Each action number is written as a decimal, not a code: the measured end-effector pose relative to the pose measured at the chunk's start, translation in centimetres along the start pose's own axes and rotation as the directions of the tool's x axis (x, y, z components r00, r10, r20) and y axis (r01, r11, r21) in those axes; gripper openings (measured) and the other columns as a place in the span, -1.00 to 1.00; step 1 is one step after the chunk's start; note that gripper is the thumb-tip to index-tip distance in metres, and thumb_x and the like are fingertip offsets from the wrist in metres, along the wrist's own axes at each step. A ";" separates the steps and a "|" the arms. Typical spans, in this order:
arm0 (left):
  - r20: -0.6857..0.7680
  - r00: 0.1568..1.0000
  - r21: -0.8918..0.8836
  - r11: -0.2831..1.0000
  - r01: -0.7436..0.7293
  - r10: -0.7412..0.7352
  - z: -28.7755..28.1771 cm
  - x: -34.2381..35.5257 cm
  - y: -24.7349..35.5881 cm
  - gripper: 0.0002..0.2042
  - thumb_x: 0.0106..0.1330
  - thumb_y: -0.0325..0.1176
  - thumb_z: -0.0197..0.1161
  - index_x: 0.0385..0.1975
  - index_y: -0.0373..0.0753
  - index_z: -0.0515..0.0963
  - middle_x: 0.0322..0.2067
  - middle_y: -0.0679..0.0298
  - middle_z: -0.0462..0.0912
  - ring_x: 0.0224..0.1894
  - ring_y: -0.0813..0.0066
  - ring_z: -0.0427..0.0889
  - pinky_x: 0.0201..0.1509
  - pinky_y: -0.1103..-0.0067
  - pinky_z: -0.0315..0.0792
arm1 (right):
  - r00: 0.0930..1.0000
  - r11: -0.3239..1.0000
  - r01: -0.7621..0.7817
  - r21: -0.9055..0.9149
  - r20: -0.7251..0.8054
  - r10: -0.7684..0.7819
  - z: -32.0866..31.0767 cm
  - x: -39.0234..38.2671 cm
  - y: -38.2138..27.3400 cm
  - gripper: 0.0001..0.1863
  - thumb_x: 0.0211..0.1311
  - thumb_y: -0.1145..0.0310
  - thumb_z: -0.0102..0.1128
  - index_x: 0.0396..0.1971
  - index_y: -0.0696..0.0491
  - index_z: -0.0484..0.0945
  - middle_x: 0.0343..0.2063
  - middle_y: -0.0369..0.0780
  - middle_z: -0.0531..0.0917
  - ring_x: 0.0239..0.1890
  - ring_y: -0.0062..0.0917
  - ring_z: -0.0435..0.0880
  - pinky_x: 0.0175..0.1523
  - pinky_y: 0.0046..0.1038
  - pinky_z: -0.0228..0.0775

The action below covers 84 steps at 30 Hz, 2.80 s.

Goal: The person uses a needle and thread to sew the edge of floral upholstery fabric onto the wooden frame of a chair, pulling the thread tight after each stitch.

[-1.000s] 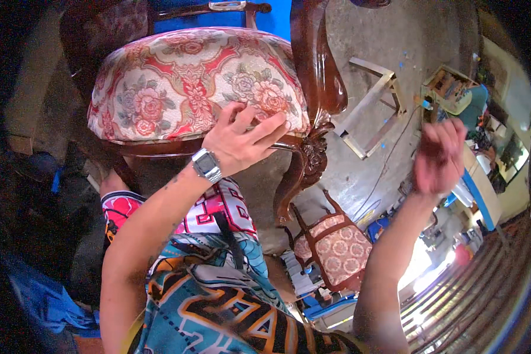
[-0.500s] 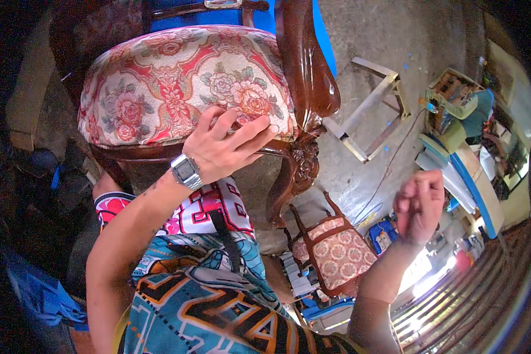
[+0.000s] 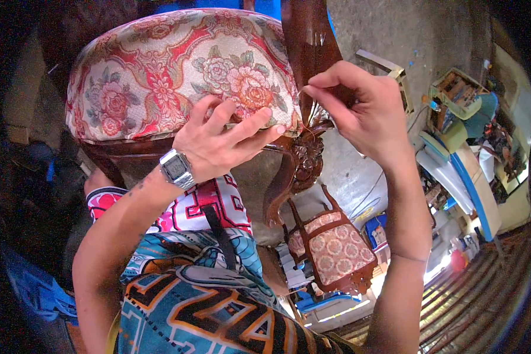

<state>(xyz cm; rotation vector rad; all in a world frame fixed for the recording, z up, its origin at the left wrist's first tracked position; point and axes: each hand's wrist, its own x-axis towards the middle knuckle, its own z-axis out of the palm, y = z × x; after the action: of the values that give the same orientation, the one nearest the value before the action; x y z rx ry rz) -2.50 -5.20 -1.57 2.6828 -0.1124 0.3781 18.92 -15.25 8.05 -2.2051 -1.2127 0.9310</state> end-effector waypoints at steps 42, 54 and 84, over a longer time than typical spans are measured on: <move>0.005 1.000 -0.011 1.000 0.018 -0.018 0.0 0.0 -0.1 -0.50 -0.07 -0.07 0.40 0.00 0.29 0.56 0.06 0.58 0.43 -0.06 0.35 0.36 0.04 0.31 0.30 | 0.889 0.909 0.191 -0.371 0.457 0.000 -0.1 4.4 -2.1 -0.91 -0.02 0.43 0.24 -0.47 0.10 0.60 -0.56 -0.06 0.60 -0.45 -0.11 0.58 -0.33 -0.24 0.42; 0.013 1.000 -0.032 0.999 0.004 -0.003 -0.2 0.0 -0.2 -0.54 -0.01 -0.12 0.37 0.00 0.28 0.56 0.07 0.56 0.43 -0.05 0.34 0.35 0.02 0.32 0.30 | 0.877 0.868 0.128 -0.479 0.464 0.127 0.4 4.7 -2.2 -0.91 -0.03 0.42 0.23 -0.48 0.09 0.62 -0.58 -0.05 0.59 -0.44 -0.15 0.60 -0.34 -0.24 0.43; 0.030 1.000 -0.018 1.000 -0.003 0.004 0.6 -0.1 0.1 -0.51 -0.03 -0.03 0.36 0.01 0.31 0.54 0.08 0.55 0.40 -0.02 0.32 0.34 0.06 0.30 0.28 | 0.912 0.908 0.130 -0.398 -0.311 -0.267 6.3 -8.9 2.6 -0.64 -0.23 0.42 0.49 -0.28 -0.08 0.69 -0.39 -0.35 0.60 -0.36 -0.46 0.48 -0.24 -0.43 0.29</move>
<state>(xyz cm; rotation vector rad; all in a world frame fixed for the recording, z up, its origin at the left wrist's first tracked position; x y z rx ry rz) -2.42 -5.52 -2.09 2.6710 -0.1285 0.3366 12.27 -23.78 5.13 -2.3321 -1.4871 0.2042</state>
